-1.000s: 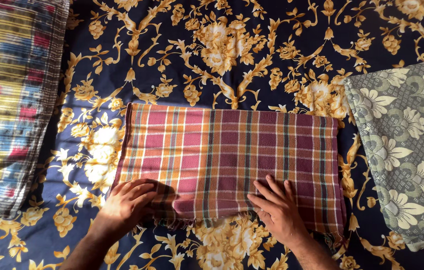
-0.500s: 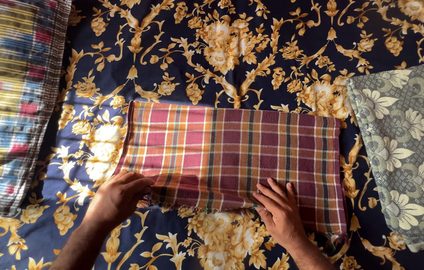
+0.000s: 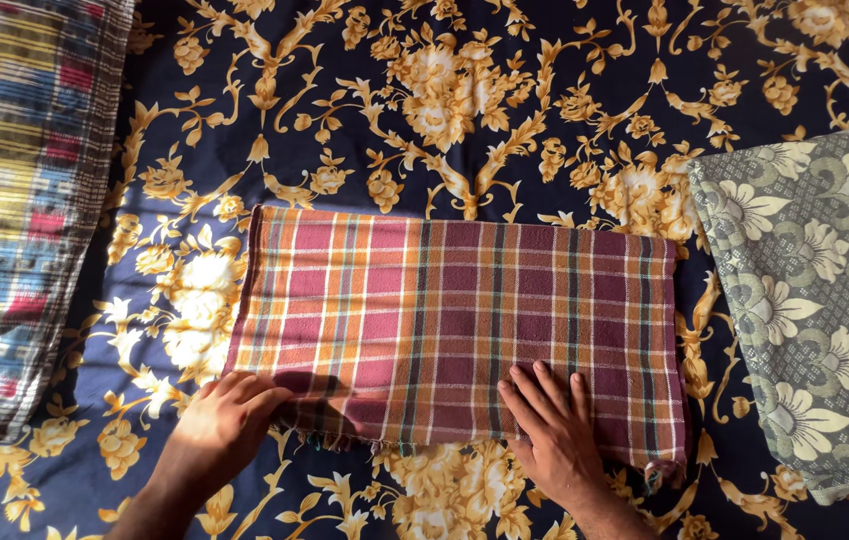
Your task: The person folds a plaid cloth on a bed and then picks up and unfolds a green towel and a blue garment on a shelf.
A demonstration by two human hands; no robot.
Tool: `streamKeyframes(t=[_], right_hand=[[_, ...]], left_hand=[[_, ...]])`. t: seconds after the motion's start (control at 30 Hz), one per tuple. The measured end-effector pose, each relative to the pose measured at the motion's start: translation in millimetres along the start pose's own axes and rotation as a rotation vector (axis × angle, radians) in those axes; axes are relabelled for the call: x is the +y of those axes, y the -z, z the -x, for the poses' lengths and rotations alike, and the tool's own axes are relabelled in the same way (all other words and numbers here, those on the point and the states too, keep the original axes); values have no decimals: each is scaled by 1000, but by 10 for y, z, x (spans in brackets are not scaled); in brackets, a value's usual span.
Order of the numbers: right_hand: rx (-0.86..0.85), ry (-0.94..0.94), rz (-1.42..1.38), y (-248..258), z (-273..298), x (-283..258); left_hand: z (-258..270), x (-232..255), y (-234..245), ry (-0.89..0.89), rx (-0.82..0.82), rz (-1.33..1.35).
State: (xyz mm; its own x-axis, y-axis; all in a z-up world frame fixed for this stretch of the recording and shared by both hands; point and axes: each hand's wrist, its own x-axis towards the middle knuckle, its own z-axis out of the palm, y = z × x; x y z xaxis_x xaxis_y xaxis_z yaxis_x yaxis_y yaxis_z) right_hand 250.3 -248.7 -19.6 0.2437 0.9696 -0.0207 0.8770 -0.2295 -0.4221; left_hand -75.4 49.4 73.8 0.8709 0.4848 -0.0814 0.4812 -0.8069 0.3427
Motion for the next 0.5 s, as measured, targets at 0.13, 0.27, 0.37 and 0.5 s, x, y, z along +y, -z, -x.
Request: streamKeyframes(t=[0.13,0.27,0.37,0.5], right_hand=[[-31,-23,16,-25,39,-19],[-13,-17,-4,-43,67,0],[-24,-20,25,-63,75,5],[-21,-4,63,-10,77,11]], left_hand=[[73,67,102,-2,116,-41],[147,117,112,35,201,-93],[227,30,-20,16,189,-183],[362,-57,-212,72,77,-187]])
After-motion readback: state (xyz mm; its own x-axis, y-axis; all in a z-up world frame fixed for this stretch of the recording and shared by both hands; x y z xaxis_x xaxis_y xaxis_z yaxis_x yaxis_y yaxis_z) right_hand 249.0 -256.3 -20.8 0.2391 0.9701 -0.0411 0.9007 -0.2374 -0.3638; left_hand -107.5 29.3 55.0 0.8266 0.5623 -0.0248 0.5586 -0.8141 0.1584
